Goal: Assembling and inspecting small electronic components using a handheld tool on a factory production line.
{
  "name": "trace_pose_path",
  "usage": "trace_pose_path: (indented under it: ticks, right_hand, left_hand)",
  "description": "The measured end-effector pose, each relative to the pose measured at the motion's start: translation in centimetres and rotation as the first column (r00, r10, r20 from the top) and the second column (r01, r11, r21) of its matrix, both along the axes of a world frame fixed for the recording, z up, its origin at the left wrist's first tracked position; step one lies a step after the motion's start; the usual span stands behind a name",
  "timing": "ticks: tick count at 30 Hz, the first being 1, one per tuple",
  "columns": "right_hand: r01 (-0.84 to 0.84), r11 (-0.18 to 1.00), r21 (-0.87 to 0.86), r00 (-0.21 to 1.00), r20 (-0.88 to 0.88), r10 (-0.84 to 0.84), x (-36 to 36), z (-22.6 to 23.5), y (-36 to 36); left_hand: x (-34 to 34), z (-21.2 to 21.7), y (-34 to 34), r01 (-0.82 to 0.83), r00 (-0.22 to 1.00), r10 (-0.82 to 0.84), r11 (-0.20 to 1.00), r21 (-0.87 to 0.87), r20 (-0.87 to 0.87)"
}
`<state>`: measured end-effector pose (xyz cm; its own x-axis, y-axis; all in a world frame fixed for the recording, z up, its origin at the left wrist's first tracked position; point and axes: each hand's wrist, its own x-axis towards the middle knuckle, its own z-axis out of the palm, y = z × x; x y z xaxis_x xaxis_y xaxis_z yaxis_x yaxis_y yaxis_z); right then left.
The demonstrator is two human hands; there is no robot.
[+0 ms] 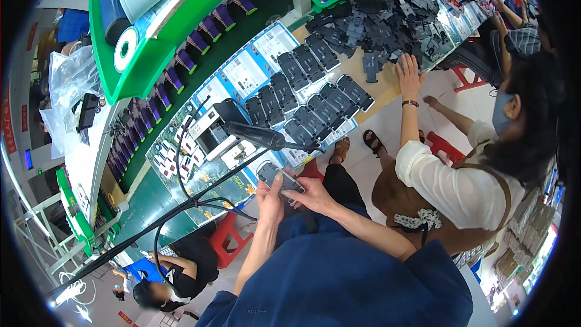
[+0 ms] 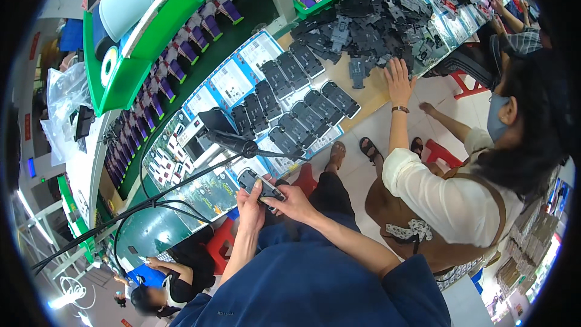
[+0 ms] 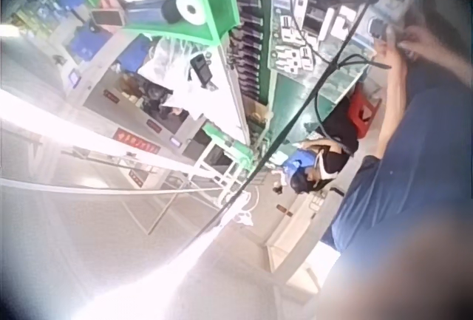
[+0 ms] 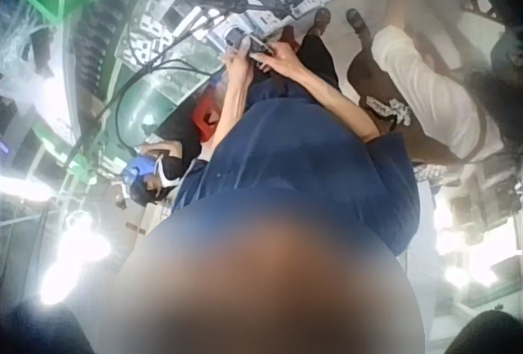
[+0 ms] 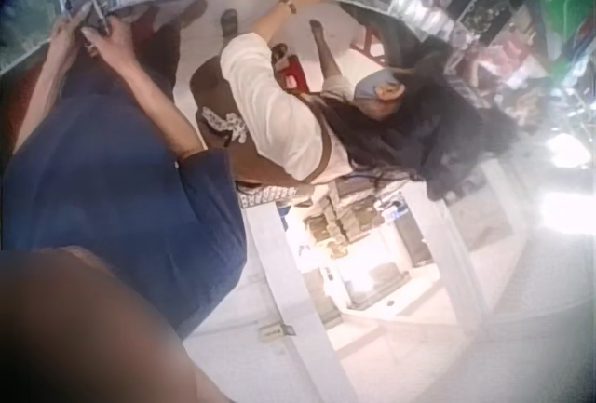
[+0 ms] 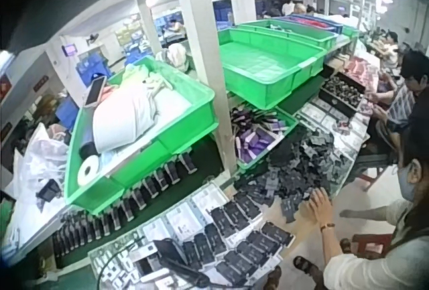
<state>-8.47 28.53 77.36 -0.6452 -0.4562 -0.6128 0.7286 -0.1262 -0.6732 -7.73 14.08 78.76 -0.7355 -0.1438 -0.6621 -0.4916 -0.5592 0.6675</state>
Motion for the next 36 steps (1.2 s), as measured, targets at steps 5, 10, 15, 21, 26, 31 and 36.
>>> trace_pose_path:
  ticks: [5, 10, 15, 21, 26, 31, 36]
  right_hand:
    - [-0.008, 1.0, 0.028, 0.996, -0.085, 0.01, 0.0, -0.2, -0.2]
    - [0.007, 0.999, 0.051, 0.995, -0.104, -0.001, 0.3, 0.1, -0.5]
    - [0.013, 0.998, -0.058, 0.998, 0.069, -0.009, 1.1, -0.6, 0.1]
    - [-0.208, 0.977, 0.052, 0.977, -0.043, 0.211, 1.6, -1.1, 0.5]
    - [-0.268, 0.957, -0.115, 0.963, 0.001, 0.27, 1.5, -1.9, 0.1]
    - [-0.21, 0.976, -0.058, 0.977, 0.011, 0.211, 1.4, -2.3, -3.0]
    - [-0.359, 0.904, -0.234, 0.926, 0.029, 0.376, 0.2, -1.4, -4.9]
  left_hand:
    - [0.3, 0.3, -0.3, -0.023, 0.999, 0.022, 0.999, 0.046, 0.026]
    - [0.7, 0.5, -0.4, -0.046, 0.998, 0.044, 0.998, 0.043, 0.041]
    - [1.2, 0.9, -0.3, -0.074, 0.996, 0.071, 0.996, 0.056, 0.058]
    - [3.1, 1.0, 0.3, -0.141, 0.987, 0.137, 0.989, 0.046, 0.083]
    - [4.5, 0.1, -1.1, -0.171, 0.981, 0.17, 0.985, -0.002, 0.091]
    - [5.1, -0.7, -4.7, -0.08, 0.995, 0.081, 0.997, -0.01, 0.065]
    - [3.9, 0.5, -9.3, -0.082, 0.996, 0.081, 0.996, 0.031, 0.037]
